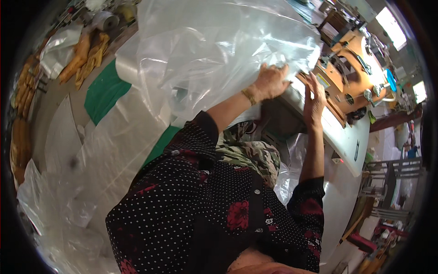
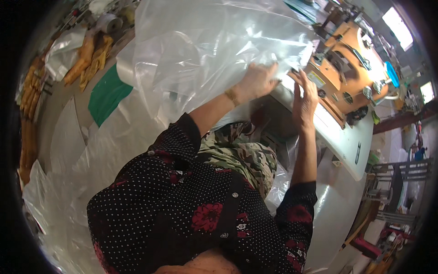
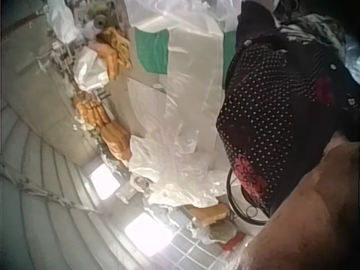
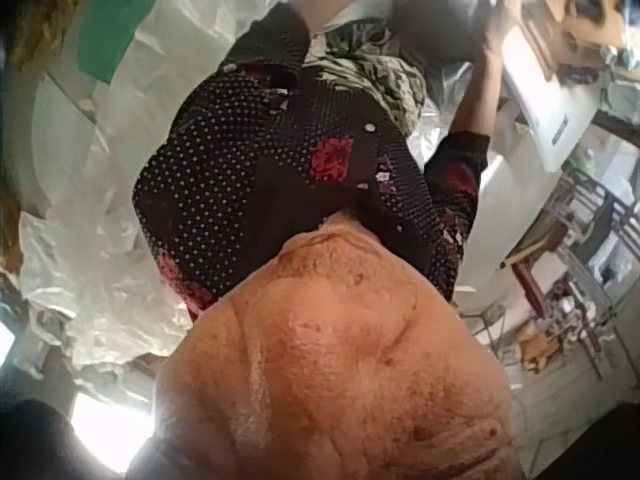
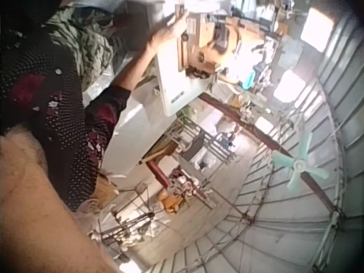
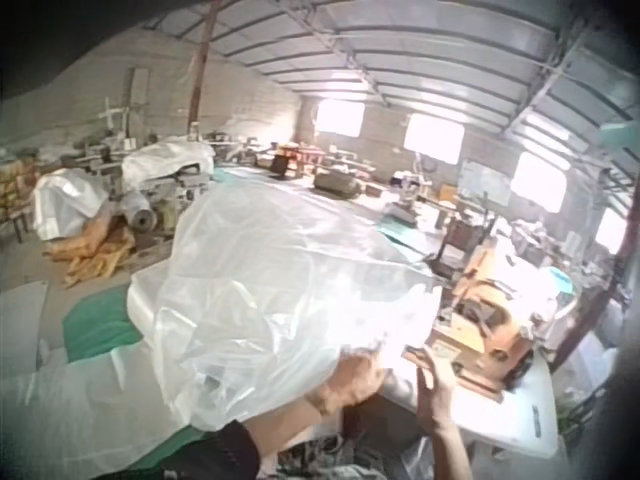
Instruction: Sewing and folding large transparent plastic sheets using an industrial sewing machine.
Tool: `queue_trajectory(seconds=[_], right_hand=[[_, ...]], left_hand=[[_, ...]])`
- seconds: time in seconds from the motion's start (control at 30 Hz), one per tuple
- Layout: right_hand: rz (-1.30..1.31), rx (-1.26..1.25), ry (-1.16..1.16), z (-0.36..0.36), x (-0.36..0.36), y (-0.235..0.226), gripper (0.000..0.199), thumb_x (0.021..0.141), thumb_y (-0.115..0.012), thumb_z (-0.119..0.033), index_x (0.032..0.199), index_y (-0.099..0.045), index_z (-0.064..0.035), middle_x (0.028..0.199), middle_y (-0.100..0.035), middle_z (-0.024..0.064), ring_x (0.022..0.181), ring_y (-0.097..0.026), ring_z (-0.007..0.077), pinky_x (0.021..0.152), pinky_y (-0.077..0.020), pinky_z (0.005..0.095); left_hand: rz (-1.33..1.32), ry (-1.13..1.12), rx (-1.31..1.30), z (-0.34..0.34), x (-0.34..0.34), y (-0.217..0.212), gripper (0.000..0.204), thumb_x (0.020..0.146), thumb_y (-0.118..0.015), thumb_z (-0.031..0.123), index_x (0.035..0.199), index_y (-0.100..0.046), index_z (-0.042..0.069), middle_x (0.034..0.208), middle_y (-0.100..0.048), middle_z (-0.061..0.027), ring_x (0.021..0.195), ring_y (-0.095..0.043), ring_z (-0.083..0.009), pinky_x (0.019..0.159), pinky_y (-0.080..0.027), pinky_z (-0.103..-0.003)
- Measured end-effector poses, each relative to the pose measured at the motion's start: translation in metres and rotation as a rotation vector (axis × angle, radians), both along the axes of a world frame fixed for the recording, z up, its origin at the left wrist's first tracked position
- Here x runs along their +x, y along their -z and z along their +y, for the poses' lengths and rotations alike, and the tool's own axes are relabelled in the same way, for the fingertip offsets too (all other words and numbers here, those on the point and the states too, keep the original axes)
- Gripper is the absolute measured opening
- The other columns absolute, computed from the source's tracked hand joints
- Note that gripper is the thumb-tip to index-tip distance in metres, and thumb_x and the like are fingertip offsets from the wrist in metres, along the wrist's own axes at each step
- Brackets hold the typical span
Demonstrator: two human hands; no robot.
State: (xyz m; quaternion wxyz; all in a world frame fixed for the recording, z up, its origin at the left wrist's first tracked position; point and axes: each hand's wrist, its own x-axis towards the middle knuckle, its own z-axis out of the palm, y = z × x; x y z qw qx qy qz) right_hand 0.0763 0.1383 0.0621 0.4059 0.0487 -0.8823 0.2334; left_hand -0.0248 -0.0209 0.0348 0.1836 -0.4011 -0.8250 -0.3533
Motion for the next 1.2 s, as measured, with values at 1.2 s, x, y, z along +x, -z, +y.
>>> queue_trajectory(seconds=[1.2], right_hand=[[-0.053, -0.87, -0.19, -0.215, -0.173, 0.004, 0.105, 0.078, -0.071, -0.055, 0.15, -0.017, 0.0016, 0.151, -0.026, 0.0253, 0.142, -0.021, 0.0389, 0.115, -0.02, 0.0442]], left_hand=[[0.424, 0.185, -0.063, -0.382, 0.047, -0.274, 0.046, 0.089, -0.054, 0.029, 0.119, -0.06, -0.006, 0.102, -0.067, -0.0216, 0.09, -0.066, -0.0278, 0.082, -0.05, -0.037]])
